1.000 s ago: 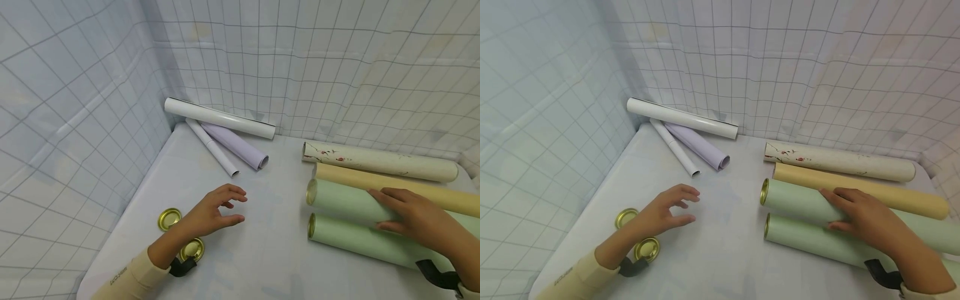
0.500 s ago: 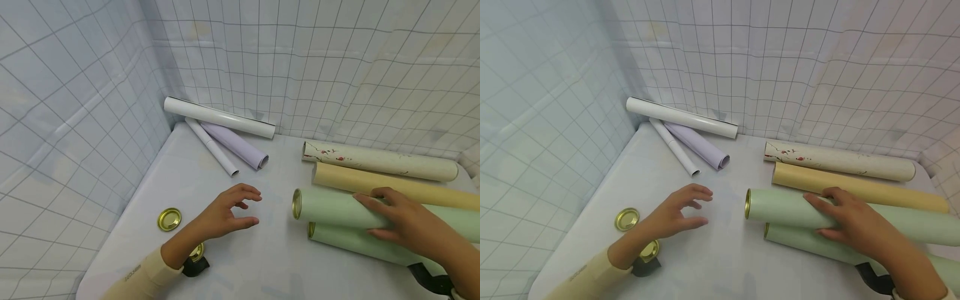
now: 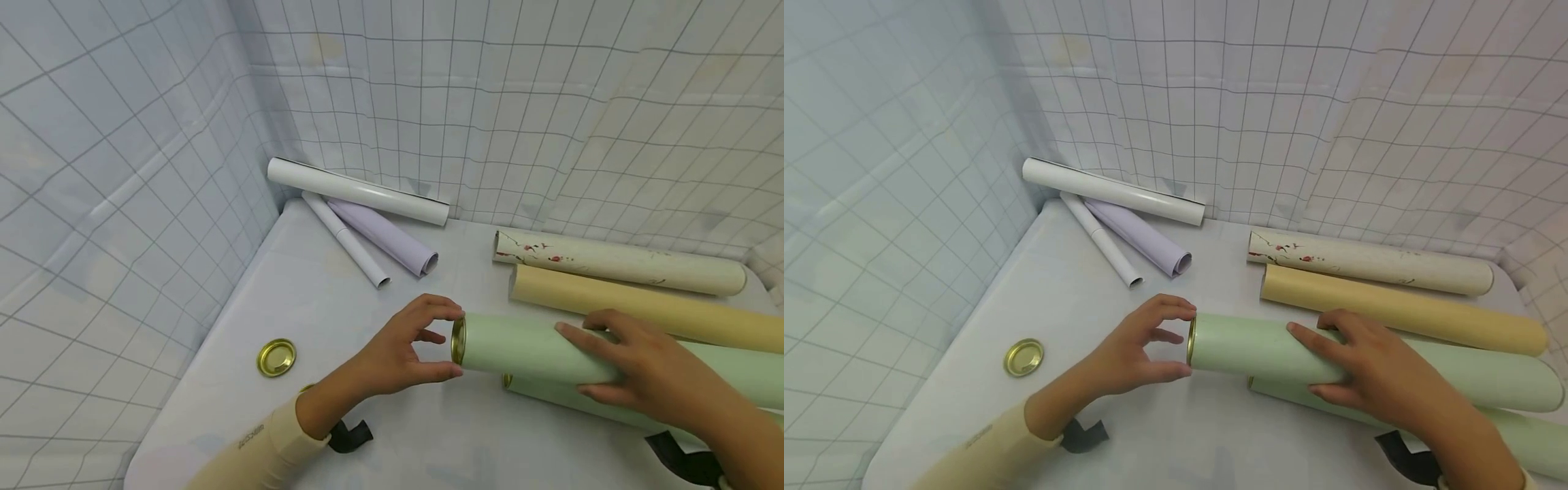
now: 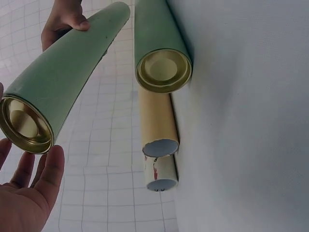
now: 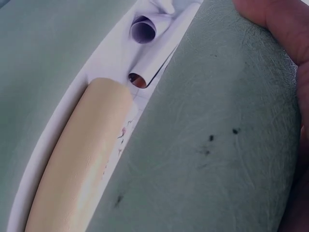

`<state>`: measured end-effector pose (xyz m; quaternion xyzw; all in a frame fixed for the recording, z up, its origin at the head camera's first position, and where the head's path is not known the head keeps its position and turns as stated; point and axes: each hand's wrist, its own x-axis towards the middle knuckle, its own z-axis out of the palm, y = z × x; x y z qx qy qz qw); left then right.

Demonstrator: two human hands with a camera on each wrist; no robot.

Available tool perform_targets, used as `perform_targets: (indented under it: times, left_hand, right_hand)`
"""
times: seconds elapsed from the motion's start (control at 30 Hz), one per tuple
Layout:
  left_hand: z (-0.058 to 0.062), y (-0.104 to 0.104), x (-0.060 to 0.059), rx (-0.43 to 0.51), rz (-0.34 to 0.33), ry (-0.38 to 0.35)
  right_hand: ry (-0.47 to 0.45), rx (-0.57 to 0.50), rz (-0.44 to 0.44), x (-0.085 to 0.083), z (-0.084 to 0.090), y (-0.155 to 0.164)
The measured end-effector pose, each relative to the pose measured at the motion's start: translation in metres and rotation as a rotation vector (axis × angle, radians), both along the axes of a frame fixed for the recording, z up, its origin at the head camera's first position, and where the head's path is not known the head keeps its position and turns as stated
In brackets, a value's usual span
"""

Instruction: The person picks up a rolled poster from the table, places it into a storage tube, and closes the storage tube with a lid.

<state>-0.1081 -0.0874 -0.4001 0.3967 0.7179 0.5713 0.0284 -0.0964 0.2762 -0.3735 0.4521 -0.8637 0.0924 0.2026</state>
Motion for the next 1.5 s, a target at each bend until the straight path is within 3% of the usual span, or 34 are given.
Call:
perform_targets:
  times: [0.37, 0.7, 1.0, 1.27, 1.37, 1.5]
  left_hand:
    - [0.0, 0.001, 0.001, 0.044, -0.019, -0.057]
    - [-0.001, 0.001, 0.0, 0.066, -0.022, -0.04]
    - [-0.003, 0.002, 0.003, 0.08, -0.02, -0.105]
    - [-0.008, 0.0, -0.005, 0.036, -0.013, -0.06]
    - [-0.013, -0.002, -0.009, -0.019, 0.006, -0.104]
    - [-0.023, -0.011, -0.017, -0.136, 0.056, -0.23]
  right_hand:
    - [0.001, -0.013, 0.007, 0.003, 0.0, -0.005]
    - [0.026, -0.012, 0.0, 0.005, 0.003, -0.006]
    - [0.074, -0.016, 0.035, 0.002, 0.001, -0.009]
    - [0.068, -0.025, 0.017, -0.002, -0.004, -0.009]
    - [0.061, -0.01, 0.026, -0.011, -0.007, -0.004]
    - [-0.002, 0.019, -0.001, -0.024, -0.012, 0.01]
